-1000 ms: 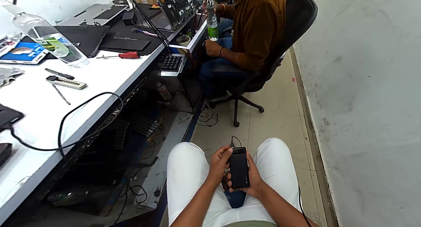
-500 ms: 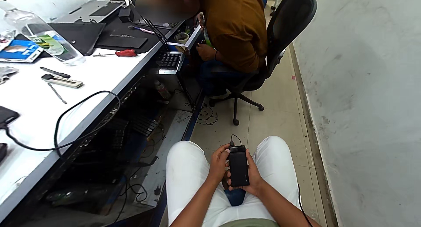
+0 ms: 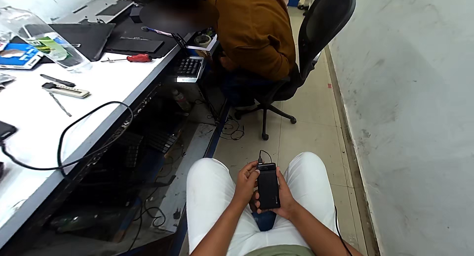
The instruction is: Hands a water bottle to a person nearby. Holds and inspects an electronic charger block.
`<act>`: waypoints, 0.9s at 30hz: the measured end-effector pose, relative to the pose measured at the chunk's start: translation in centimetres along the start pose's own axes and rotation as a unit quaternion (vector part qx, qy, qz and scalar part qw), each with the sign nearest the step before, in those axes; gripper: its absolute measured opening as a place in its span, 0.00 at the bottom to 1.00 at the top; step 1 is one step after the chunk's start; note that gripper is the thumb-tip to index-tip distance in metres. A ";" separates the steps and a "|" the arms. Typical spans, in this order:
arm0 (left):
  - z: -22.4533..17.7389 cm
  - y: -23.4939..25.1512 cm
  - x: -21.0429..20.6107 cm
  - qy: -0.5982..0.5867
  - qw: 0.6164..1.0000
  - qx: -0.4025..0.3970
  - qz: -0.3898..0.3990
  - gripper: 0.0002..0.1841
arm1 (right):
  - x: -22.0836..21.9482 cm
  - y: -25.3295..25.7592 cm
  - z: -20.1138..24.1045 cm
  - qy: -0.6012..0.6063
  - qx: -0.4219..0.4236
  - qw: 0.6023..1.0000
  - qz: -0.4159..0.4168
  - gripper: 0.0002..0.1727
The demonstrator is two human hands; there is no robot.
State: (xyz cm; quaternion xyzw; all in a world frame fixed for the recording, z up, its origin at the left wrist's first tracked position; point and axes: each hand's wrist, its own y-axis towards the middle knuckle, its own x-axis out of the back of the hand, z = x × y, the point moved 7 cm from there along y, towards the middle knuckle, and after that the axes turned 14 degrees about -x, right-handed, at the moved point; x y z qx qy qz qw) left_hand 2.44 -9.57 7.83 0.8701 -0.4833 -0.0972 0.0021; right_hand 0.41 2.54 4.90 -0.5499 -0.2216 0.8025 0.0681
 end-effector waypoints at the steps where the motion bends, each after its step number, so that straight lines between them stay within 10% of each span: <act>1: 0.0 0.0 0.0 0.000 1.000 0.000 0.001 0.19 | 0.0 0.0 0.0 0.000 0.000 1.000 0.001 0.61; 27: 0.0 -0.1 0.2 -0.037 0.999 0.002 -0.007 0.16 | -0.2 0.2 0.3 -0.075 0.049 0.996 -0.002 0.57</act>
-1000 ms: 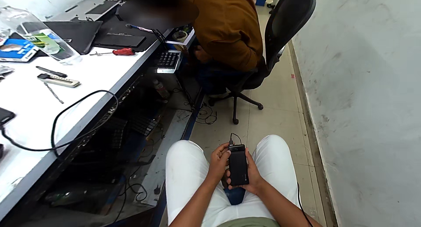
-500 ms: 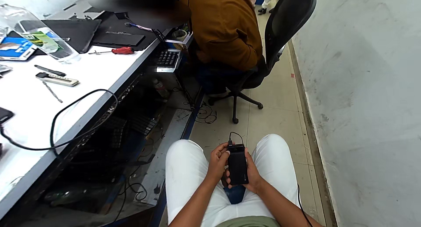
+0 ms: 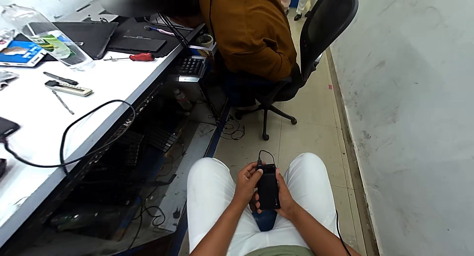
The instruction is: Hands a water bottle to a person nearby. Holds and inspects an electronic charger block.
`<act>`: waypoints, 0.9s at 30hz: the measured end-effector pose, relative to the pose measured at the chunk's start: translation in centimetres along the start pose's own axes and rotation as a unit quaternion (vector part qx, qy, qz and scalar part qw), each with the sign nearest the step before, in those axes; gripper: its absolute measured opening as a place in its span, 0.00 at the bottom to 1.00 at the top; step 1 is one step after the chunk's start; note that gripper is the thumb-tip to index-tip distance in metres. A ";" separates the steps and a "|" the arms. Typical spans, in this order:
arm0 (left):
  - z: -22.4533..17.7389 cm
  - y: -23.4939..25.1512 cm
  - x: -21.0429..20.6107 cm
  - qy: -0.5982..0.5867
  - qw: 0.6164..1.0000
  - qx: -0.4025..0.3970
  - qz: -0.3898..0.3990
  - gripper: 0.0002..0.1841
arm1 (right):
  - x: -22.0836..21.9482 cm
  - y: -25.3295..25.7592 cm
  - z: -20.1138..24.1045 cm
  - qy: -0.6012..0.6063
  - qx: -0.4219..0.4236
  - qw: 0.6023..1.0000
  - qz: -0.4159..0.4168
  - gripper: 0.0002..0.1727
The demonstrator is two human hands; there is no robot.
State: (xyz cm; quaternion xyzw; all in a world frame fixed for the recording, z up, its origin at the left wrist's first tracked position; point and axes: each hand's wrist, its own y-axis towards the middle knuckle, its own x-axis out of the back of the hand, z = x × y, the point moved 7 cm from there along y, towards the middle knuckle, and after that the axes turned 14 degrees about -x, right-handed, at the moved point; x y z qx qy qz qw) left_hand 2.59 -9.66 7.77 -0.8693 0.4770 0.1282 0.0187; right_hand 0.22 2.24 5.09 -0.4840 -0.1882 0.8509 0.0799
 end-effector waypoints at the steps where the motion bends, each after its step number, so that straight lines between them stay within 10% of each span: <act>1: 0.1 0.0 0.0 -0.007 1.000 0.006 -0.002 0.16 | 0.1 0.0 0.0 -0.003 0.001 1.000 -0.004 0.57; 12: 2.4 0.1 -0.1 -0.003 0.998 0.068 -0.006 0.26 | 2.6 -0.2 0.5 -0.174 0.037 0.949 -0.260 0.47; 27: 1.8 0.2 0.3 0.053 0.997 0.064 -0.001 0.18 | 1.2 0.0 -0.4 -0.008 -0.036 0.994 -0.107 0.56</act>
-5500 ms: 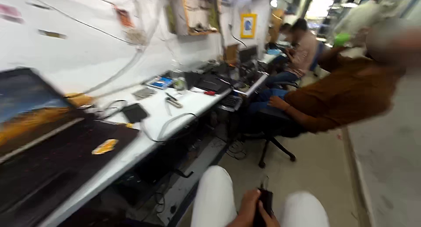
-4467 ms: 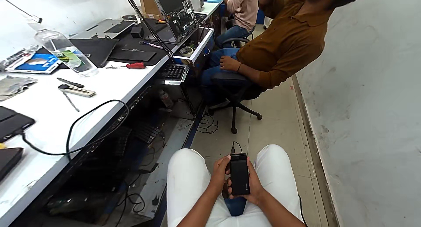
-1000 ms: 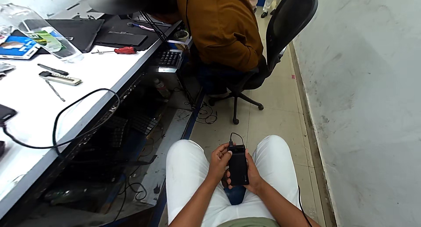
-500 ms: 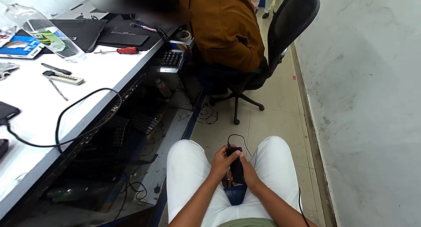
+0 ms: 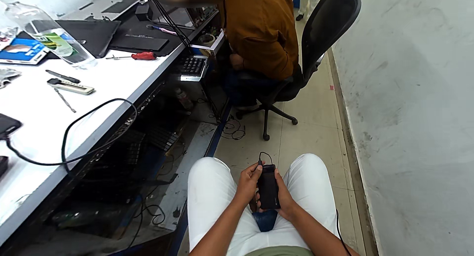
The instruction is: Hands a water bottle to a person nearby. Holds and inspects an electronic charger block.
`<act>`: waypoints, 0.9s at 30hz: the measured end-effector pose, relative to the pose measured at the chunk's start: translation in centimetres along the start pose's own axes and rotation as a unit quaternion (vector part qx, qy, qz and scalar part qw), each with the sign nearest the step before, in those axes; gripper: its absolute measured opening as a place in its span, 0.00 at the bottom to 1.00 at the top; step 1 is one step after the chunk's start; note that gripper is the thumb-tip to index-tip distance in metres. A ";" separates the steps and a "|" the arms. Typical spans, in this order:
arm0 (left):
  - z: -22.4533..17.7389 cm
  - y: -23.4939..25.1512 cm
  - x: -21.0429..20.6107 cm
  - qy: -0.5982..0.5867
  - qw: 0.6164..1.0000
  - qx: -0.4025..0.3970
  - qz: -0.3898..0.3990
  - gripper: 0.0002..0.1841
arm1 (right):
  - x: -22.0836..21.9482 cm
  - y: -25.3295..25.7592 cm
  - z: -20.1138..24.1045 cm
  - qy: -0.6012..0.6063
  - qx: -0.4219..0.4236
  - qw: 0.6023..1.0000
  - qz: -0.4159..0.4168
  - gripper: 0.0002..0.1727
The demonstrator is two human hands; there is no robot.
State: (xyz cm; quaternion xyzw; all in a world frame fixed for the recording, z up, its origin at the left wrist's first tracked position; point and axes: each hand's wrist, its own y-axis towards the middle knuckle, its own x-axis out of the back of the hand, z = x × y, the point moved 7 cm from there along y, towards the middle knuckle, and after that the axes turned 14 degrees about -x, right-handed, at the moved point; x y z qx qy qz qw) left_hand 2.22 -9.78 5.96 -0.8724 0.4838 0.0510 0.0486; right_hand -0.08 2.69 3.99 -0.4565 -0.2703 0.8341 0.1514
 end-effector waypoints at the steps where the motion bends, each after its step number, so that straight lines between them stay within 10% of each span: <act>1: -0.1 0.0 -0.1 -0.005 1.000 -0.001 0.002 0.19 | -0.1 0.0 0.1 0.008 0.000 1.000 0.012 0.57; 27: -0.5 -0.1 -0.2 -0.140 0.990 0.012 0.017 0.24 | -0.7 -0.2 0.1 0.081 -0.013 0.990 0.116 0.60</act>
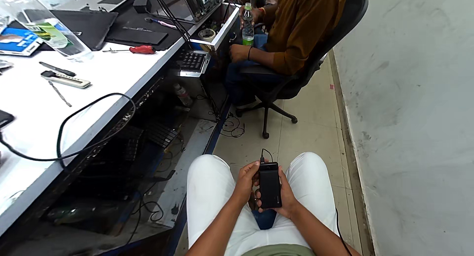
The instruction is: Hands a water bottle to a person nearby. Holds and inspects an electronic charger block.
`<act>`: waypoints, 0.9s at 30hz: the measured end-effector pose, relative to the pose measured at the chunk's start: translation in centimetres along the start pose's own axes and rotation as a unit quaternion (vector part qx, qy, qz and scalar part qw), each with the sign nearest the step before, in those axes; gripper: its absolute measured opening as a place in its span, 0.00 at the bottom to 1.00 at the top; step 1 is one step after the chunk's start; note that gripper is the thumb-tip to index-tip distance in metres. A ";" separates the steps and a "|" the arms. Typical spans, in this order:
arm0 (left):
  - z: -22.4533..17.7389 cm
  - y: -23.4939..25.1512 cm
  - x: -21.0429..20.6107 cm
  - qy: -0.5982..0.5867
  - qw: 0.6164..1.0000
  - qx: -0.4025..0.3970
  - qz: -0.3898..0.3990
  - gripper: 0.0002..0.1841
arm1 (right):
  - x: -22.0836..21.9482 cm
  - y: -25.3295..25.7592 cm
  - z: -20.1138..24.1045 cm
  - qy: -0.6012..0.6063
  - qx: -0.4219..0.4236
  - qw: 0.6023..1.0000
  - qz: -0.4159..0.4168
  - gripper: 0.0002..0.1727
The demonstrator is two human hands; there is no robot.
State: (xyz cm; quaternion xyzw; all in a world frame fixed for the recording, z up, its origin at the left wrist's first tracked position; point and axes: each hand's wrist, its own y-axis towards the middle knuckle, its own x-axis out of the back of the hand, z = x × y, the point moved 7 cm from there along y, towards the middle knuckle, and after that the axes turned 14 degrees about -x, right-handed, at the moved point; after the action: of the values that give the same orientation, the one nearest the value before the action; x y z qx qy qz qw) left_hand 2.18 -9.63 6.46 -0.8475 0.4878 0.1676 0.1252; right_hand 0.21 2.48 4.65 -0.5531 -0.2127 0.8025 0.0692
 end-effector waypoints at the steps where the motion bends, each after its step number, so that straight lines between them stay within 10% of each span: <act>1: 0.0 0.0 0.0 -0.006 1.000 -0.001 0.000 0.24 | 0.0 0.0 0.0 -0.007 0.005 1.000 0.001 0.60; 27: -1.8 -1.0 -2.2 -0.271 0.929 0.063 0.244 0.27 | -0.4 -1.1 0.3 -0.098 0.088 0.989 0.069 0.50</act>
State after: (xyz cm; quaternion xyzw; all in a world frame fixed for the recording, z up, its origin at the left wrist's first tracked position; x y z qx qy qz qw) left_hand 2.32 -8.09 9.06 -0.6151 0.6368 0.3847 0.2612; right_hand -0.05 3.22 5.56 -0.4769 -0.1084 0.8713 0.0408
